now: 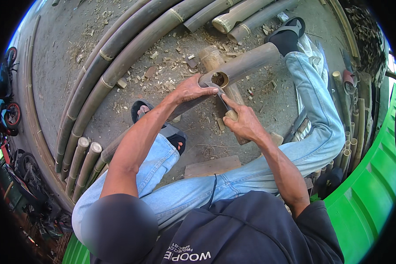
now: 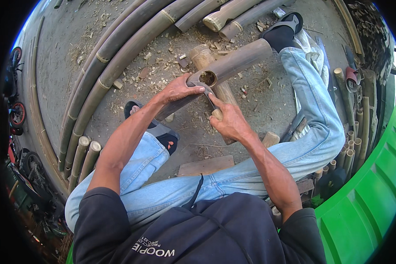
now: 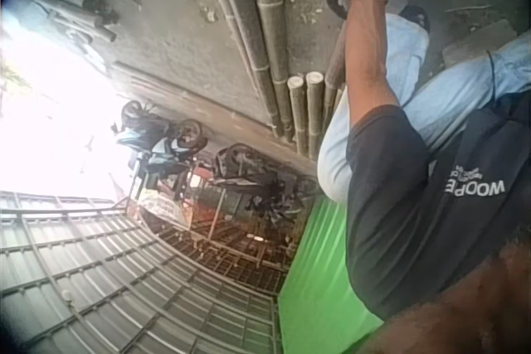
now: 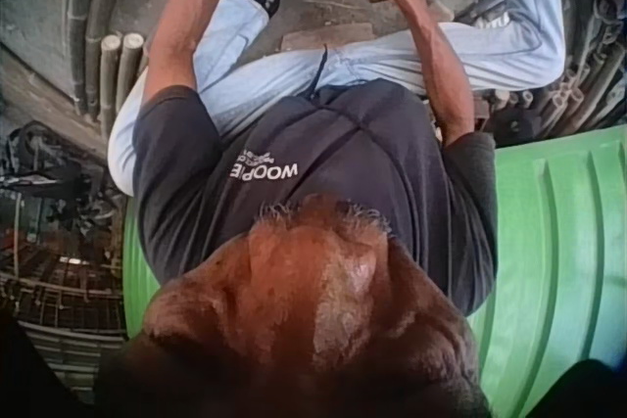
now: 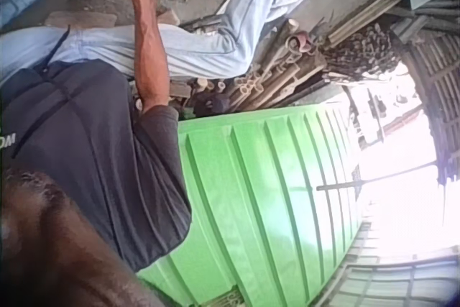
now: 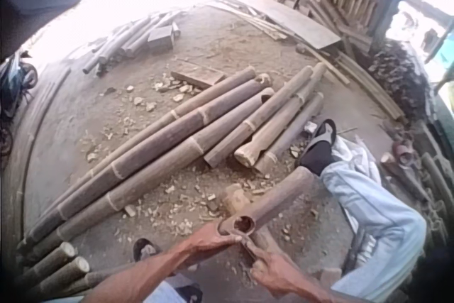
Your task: The person is using a knife to carve and smooth out a hole in a bamboo pole.
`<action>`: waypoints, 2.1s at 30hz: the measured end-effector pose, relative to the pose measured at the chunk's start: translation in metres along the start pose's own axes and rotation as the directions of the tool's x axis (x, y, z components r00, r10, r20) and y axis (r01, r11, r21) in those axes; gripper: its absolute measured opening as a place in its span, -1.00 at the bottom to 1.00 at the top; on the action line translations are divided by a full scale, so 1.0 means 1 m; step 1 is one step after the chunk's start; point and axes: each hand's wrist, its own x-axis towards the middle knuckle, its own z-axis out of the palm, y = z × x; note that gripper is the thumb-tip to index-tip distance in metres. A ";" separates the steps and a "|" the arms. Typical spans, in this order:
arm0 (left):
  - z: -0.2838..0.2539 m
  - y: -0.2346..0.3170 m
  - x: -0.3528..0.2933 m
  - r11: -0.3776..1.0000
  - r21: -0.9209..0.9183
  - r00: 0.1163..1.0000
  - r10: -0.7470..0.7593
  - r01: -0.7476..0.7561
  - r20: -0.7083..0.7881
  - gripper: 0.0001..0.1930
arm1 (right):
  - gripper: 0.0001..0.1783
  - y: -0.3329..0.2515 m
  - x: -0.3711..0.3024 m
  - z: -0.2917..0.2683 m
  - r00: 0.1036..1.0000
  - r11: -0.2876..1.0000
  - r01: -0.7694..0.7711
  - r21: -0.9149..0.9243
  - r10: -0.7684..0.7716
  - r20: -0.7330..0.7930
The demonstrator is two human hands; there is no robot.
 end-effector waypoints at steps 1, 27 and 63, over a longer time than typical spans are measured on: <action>0.001 0.005 -0.001 1.000 0.000 1.000 0.004 -0.004 0.005 0.29 | -0.16 0.003 0.000 0.000 1.000 1.000 0.016 0.015 -0.016 -0.003; -0.002 0.007 0.005 0.984 0.178 1.000 -0.015 0.012 0.012 0.13 | -0.21 -0.002 -0.007 0.012 0.972 0.989 0.018 0.146 0.017 -0.235; 0.047 0.052 -0.026 0.925 0.362 0.929 0.026 0.117 -0.368 0.00 | -0.24 0.049 -0.015 0.044 0.972 0.972 -0.189 0.142 0.206 -0.115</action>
